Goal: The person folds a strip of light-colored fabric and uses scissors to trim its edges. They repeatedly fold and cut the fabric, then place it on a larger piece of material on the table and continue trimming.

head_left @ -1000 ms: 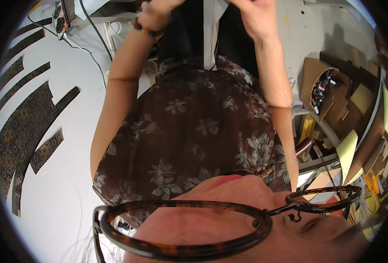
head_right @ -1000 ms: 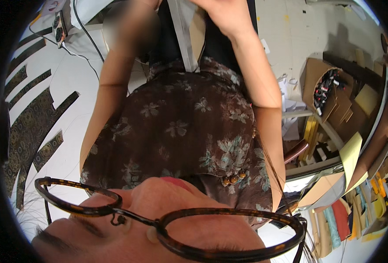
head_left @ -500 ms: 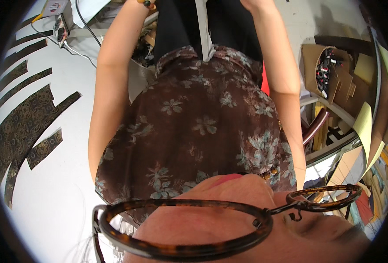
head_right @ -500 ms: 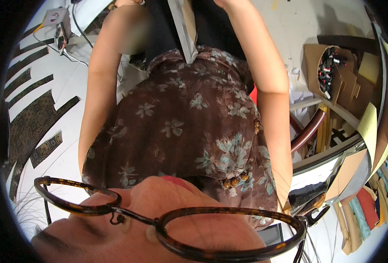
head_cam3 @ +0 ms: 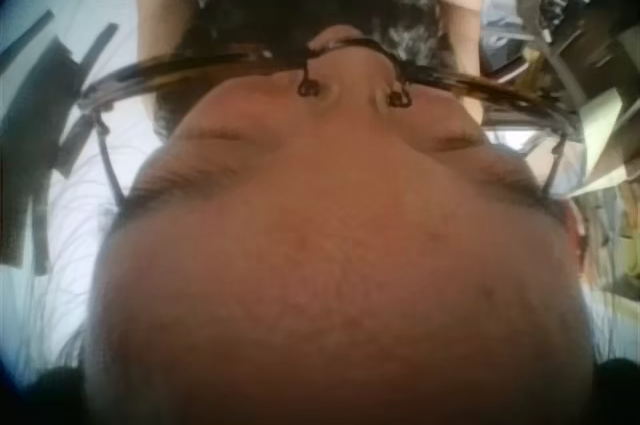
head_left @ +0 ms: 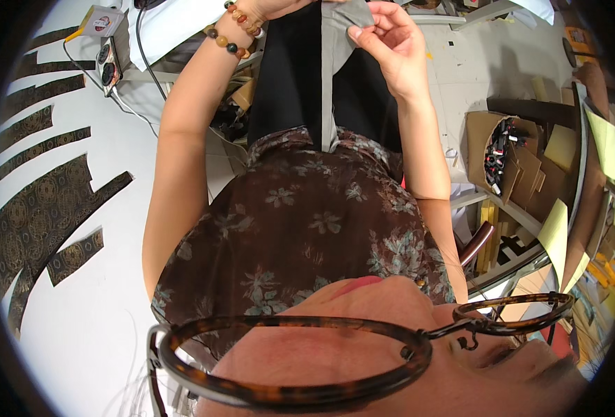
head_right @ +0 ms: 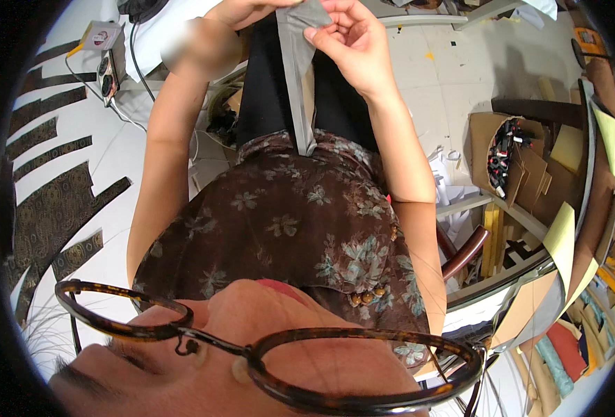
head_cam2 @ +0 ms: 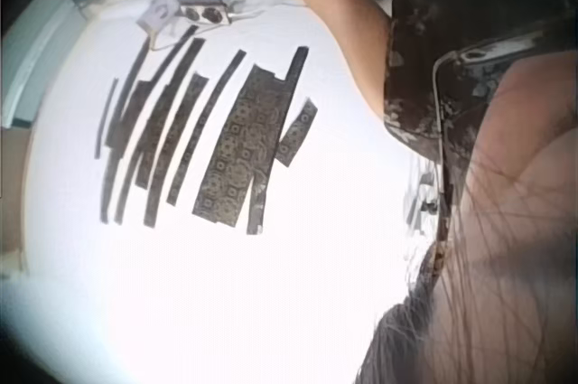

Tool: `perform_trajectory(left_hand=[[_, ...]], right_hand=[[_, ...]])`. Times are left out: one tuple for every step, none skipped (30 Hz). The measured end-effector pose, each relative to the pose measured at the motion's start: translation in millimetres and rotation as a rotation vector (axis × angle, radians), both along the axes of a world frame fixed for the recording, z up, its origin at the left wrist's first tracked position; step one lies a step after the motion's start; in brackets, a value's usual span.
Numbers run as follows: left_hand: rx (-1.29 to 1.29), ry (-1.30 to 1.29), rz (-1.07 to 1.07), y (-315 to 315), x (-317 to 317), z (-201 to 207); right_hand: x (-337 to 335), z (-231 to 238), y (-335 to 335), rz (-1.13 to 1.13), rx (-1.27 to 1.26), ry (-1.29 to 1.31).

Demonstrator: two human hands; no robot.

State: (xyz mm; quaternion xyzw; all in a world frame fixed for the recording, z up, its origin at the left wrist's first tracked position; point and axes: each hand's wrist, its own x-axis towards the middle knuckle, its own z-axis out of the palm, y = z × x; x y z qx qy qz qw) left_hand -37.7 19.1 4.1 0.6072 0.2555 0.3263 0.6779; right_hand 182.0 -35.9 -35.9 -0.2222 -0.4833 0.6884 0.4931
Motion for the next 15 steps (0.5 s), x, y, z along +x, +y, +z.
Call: perform_trajectory(left_hand=[[-0.057,0.091,-0.063,-7,-9,13],[0.164,0.105,-0.137,-6,-10,19],[0.107,0.13,-0.139,-9,-10,25],[0.049,0.153,-0.155,-9,-7,28],[0.046,0.123,-0.132,-7,-5,26],[0.044,0.095,-0.105,-6,-4,24],[0.039,0.066,-0.083,-5,-2,23],[0.052,0.065,-0.058,-6,0,24],[0.065,0.065,-0.031,-9,2,27],[0.08,0.068,-0.002,-12,3,29],[0.084,0.004,-0.027,-9,0,19],[0.117,-0.011,-0.001,-11,1,16],[0.152,-0.035,0.015,-11,4,15],[0.187,-0.059,0.032,-12,7,14],[0.141,-0.034,0.044,-14,8,17]], right_hand=[[-2,13,-4,0.008,-0.065,-0.03],[-3,18,-5,0.019,-0.046,-0.023],[-4,22,-7,0.033,-0.028,-0.014],[-4,23,-6,0.033,-0.011,-0.006],[-3,19,-6,0.03,-0.026,-0.038],[-5,20,-7,0.033,-0.06,-0.017],[-6,21,-9,0.031,-0.097,0.005],[-8,21,-9,0.032,-0.134,0.028],[-10,20,-7,0.051,-0.114,-0.043],[-14,26,-7,0.04,-0.122,-0.05],[-19,34,-8,0.03,-0.13,-0.056],[-22,37,-10,0.021,-0.139,-0.062],[-21,33,-9,0.002,-0.108,-0.063],[-19,26,-10,-0.016,-0.076,-0.064],[-17,22,-10,-0.034,-0.045,-0.066]])
